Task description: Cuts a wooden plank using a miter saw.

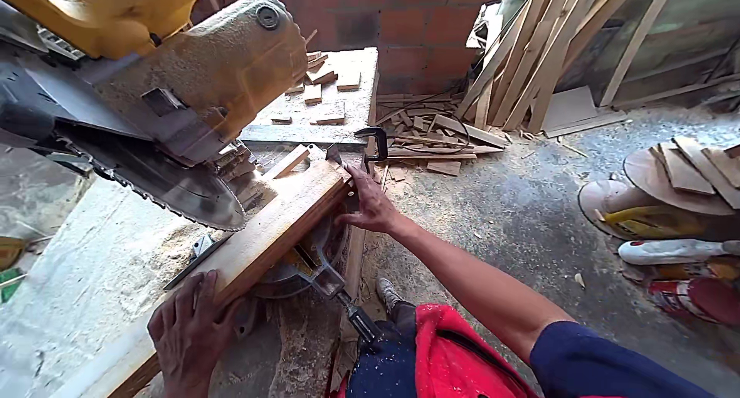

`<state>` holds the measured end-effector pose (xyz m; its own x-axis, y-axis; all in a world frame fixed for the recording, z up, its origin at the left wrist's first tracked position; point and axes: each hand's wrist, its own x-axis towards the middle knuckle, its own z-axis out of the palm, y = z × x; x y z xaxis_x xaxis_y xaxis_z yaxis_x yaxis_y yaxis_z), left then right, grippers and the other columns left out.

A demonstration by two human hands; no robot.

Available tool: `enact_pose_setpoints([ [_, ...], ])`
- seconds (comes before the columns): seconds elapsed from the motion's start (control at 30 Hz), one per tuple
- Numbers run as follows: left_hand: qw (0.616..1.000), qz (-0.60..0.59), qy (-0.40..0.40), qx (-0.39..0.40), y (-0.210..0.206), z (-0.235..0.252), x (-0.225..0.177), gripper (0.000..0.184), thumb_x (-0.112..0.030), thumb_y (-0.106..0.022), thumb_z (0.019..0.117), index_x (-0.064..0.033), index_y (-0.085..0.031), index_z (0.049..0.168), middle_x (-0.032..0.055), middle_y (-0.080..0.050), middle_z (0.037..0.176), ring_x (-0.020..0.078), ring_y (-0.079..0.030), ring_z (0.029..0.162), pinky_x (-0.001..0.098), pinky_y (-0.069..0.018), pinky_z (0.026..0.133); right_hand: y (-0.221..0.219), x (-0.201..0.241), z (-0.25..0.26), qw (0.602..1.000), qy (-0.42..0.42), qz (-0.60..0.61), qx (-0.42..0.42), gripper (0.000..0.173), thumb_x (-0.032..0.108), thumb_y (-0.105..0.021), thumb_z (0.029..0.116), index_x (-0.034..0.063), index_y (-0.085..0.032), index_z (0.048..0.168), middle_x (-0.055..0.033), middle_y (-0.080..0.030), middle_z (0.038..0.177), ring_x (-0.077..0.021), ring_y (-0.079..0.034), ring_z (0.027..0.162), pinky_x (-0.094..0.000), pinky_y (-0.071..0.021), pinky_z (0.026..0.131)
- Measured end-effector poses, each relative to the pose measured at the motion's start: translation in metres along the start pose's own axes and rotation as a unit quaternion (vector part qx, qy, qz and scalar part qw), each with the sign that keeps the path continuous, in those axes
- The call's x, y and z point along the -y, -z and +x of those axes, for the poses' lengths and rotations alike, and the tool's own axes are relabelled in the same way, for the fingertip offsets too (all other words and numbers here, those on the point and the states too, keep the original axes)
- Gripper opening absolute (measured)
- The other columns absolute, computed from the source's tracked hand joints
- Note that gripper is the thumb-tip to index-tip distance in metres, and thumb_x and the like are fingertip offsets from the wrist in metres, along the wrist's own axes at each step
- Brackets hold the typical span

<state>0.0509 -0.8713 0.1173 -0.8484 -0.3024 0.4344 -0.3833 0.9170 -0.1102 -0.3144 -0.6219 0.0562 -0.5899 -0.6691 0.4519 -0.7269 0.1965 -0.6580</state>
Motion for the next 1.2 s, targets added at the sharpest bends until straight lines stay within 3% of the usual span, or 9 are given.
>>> enact_pose_setpoints([
  [0.2, 1.0, 0.021, 0.006, -0.021, -0.018, -0.004, 0.032, 0.087, -0.075, -0.065, 0.0794, -0.0171, -0.059, 0.144, 0.0192, -0.062, 0.134, 0.0423, -0.06, 0.117, 0.0581, -0.0442, 0.099, -0.033, 0.002, 0.007, 0.997, -0.027, 0.011, -0.068, 0.104, 0.032, -0.09, 0.0713, -0.0008, -0.036, 0.154, -0.0215, -0.045, 0.154, -0.0347, -0.038, 0.147, -0.0487, -0.0305, 0.124],
  [0.33, 1.0, 0.0, 0.014, 0.007, -0.015, -0.001, 0.037, 0.09, -0.074, -0.067, 0.0771, -0.0172, -0.057, 0.146, 0.0179, -0.057, 0.14, 0.0414, -0.056, 0.122, 0.0594, -0.0424, 0.101, -0.028, 0.002, 0.011, 0.999, -0.03, 0.036, -0.023, 0.102, 0.033, -0.085, 0.077, 0.0013, -0.031, 0.157, -0.0203, -0.042, 0.157, -0.0347, -0.035, 0.149, -0.0511, -0.0284, 0.124],
  [0.5, 0.996, -0.016, 0.001, 0.088, 0.003, 0.013, 0.033, 0.096, -0.077, -0.066, 0.0764, -0.0139, -0.053, 0.148, 0.0115, -0.051, 0.151, 0.036, -0.052, 0.134, 0.06, -0.0392, 0.11, -0.01, 0.0, 0.017, 0.993, -0.09, 0.08, 0.022, 0.085, 0.038, -0.076, 0.0884, 0.0024, -0.037, 0.156, -0.016, -0.047, 0.156, -0.0267, -0.044, 0.146, -0.0459, -0.0361, 0.122],
  [0.6, 0.995, -0.017, -0.013, 0.093, 0.0, 0.024, 0.029, 0.094, -0.08, -0.058, 0.0802, -0.0168, -0.052, 0.15, 0.0108, -0.049, 0.153, 0.0351, -0.05, 0.137, 0.0584, -0.0382, 0.112, -0.01, 0.004, 0.017, 0.994, -0.09, 0.048, 0.025, 0.078, 0.032, -0.073, 0.0905, 0.0024, -0.04, 0.155, -0.0162, -0.047, 0.156, -0.0289, -0.042, 0.148, -0.0466, -0.0324, 0.124],
  [0.73, 0.994, -0.018, -0.034, 0.099, -0.007, 0.04, 0.016, 0.083, -0.073, -0.055, 0.0888, -0.0198, -0.05, 0.152, 0.0104, -0.047, 0.156, 0.0353, -0.045, 0.142, 0.0589, -0.0368, 0.113, -0.01, 0.01, 0.019, 0.997, -0.055, 0.01, 0.046, 0.076, 0.025, -0.069, 0.0906, 0.0001, -0.039, 0.155, -0.0169, -0.049, 0.155, -0.0294, -0.042, 0.148, -0.0494, -0.0246, 0.127],
  [0.8, 0.995, -0.021, -0.04, 0.089, -0.007, 0.045, 0.01, 0.081, -0.071, -0.055, 0.0895, -0.0151, -0.054, 0.148, 0.0115, -0.048, 0.155, 0.0354, -0.045, 0.142, 0.0583, -0.0358, 0.114, -0.01, 0.016, 0.016, 0.997, -0.042, -0.005, 0.061, 0.074, 0.024, -0.067, 0.0916, -0.0006, -0.039, 0.155, -0.0166, -0.05, 0.154, -0.0292, -0.042, 0.148, -0.0514, -0.0198, 0.128],
  [0.93, 0.996, -0.032, -0.046, 0.071, 0.0, 0.052, 0.013, 0.077, -0.072, -0.057, 0.0874, -0.0048, -0.066, 0.124, 0.0132, -0.052, 0.151, 0.0357, -0.047, 0.14, 0.0567, -0.0358, 0.115, -0.023, 0.038, 0.005, 0.996, -0.016, -0.024, 0.088, 0.074, 0.025, -0.067, 0.0919, -0.002, -0.039, 0.155, -0.0165, -0.05, 0.154, -0.0282, -0.043, 0.147, -0.0539, -0.0181, 0.128],
  [1.1, 0.991, -0.038, -0.072, 0.107, -0.009, 0.062, 0.008, 0.088, -0.074, -0.054, 0.0882, -0.0112, -0.049, 0.15, 0.0113, -0.046, 0.156, 0.0331, -0.04, 0.146, 0.0551, -0.0323, 0.118, -0.048, 0.072, -0.013, 0.994, 0.003, -0.01, 0.109, 0.073, 0.025, -0.07, 0.0915, -0.002, -0.041, 0.153, -0.0144, -0.049, 0.156, -0.0249, -0.042, 0.148, -0.0526, -0.0177, 0.128],
  [1.2, 0.983, -0.069, -0.096, 0.138, -0.009, 0.067, 0.0, 0.088, -0.072, -0.055, 0.0887, -0.0118, -0.046, 0.152, 0.0121, -0.046, 0.156, 0.0325, -0.041, 0.145, 0.0539, -0.0331, 0.118, -0.057, 0.089, -0.03, 0.993, 0.014, 0.014, 0.114, 0.07, 0.028, -0.071, 0.0916, 0.0009, -0.046, 0.151, -0.0117, -0.054, 0.152, -0.0224, -0.043, 0.148, -0.0527, -0.0165, 0.129],
])
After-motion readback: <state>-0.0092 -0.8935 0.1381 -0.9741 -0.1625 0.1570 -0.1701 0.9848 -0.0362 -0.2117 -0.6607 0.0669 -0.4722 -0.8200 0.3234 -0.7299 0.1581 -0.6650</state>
